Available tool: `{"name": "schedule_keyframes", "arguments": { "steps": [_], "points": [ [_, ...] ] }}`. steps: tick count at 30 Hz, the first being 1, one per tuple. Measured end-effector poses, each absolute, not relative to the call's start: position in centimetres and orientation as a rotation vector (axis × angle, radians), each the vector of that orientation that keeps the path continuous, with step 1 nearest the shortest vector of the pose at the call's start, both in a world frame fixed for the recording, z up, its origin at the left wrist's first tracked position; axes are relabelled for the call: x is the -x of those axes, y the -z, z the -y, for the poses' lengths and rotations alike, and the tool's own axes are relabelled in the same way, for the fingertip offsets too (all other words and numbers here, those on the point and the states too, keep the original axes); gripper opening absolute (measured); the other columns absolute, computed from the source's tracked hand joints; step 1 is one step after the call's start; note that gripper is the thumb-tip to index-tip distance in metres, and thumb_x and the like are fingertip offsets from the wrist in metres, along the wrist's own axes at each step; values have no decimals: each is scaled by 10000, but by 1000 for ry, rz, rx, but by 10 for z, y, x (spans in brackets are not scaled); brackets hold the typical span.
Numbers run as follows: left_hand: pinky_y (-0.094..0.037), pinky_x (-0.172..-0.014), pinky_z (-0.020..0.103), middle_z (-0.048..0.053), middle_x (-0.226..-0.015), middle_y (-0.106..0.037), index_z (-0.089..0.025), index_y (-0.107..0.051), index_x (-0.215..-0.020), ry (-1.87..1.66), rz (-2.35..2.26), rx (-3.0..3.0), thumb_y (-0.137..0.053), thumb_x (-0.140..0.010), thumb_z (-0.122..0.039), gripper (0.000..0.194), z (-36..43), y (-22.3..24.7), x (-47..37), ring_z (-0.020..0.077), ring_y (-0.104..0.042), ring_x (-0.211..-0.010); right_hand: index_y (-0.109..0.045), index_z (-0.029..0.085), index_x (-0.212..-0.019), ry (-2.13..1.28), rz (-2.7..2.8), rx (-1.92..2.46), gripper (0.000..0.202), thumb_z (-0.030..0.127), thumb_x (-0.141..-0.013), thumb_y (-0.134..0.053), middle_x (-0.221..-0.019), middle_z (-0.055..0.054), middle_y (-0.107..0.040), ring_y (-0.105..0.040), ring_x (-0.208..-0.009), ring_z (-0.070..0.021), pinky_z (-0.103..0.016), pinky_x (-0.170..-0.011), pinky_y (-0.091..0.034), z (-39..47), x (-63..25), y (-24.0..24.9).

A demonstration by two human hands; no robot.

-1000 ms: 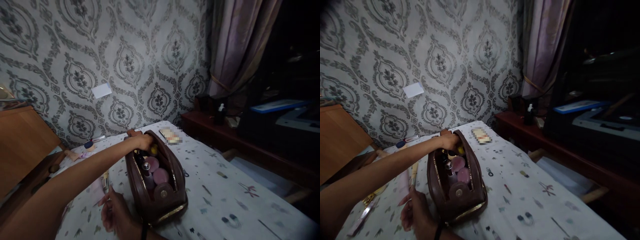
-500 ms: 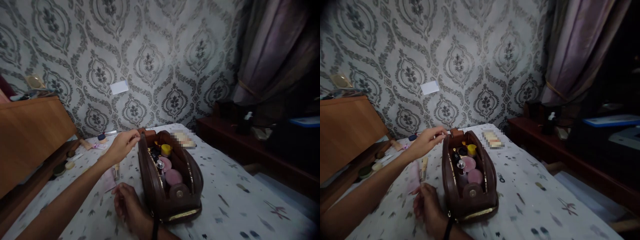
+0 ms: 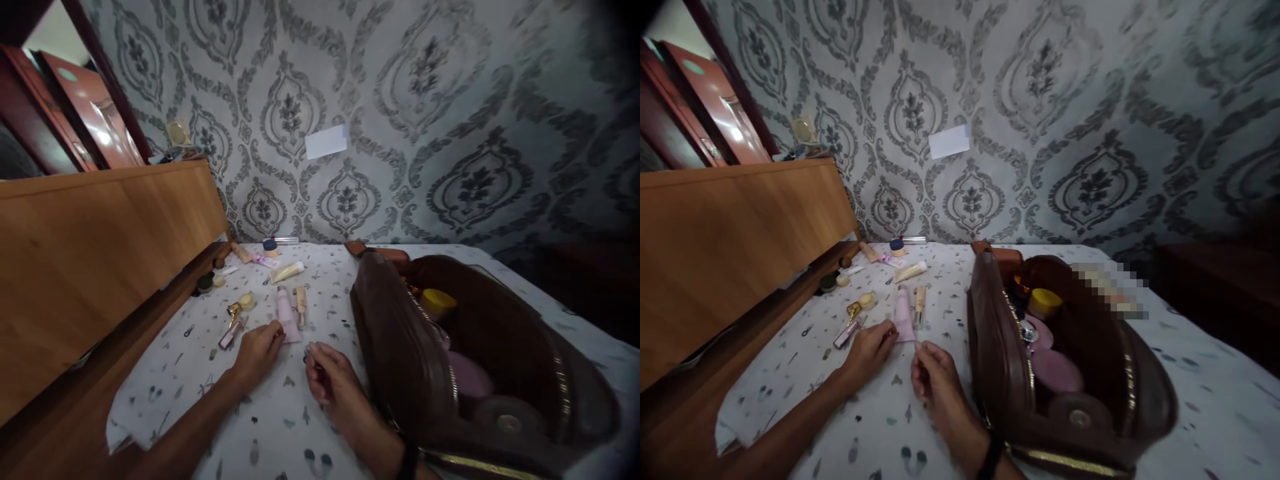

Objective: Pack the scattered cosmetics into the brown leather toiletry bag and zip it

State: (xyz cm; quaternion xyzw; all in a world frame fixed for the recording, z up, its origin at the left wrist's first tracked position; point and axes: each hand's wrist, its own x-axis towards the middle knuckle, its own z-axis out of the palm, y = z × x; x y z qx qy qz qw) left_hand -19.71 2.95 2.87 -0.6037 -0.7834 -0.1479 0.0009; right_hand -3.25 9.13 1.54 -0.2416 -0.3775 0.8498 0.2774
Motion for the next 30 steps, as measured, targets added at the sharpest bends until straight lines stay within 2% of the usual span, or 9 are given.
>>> {"name": "schedule_keyframes", "arguments": {
  "steps": [5,10,15,21,24,30],
  "points": [
    [-470,-756,293,41,-930,-721,-235,-543,-987,366,2463,1905,-366,-1002,-275,183,-28,-28,198,201,-677,-869,-523,177,-654,-2292,1004,658,512,565,-574,-847,-508,68,-473,-341,-373,-29,-191,-385,-125,-91,34,-17],
    [-469,-763,317,69,-980,-715,-222,-562,-1031,256,2484,1895,-366,-1009,-275,204,-27,-35,197,219,-670,-920,-565,177,-699,-2258,1044,763,521,570,-523,-858,-507,70,-484,-336,-364,-33,-192,-370,-125,-90,41,-17],
    [-459,-774,312,48,-971,-710,-220,-572,-969,519,2520,1841,-422,-979,-219,151,-25,-32,205,206,-656,-919,-592,176,-783,-2156,1125,927,492,514,-513,-827,-506,57,-551,-405,-382,-59,-190,-386,-197,-85,53,-17],
    [-446,-752,323,43,-937,-678,-216,-561,-909,803,2450,1840,-436,-954,-206,134,-27,-21,209,214,-622,-884,-525,180,-1049,-2031,969,975,666,468,-521,-811,-590,36,-662,-574,-463,-143,-241,-446,-378,-81,68,-9],
    [-447,-762,326,48,-932,-659,-213,-552,-898,870,2418,1855,-439,-944,-192,123,-29,-18,210,217,-605,-892,-502,168,-1066,-2040,930,939,699,468,-521,-820,-625,6,-695,-634,-516,-178,-260,-478,-424,-83,71,-7],
    [-445,-768,326,41,-912,-629,-209,-549,-887,938,2389,1861,-459,-928,-168,107,-29,-14,212,209,-582,-873,-528,128,-1099,-2160,927,834,801,444,-458,-892,-676,-33,-729,-660,-552,-181,-275,-539,-477,-87,65,-6]
  ]
}}
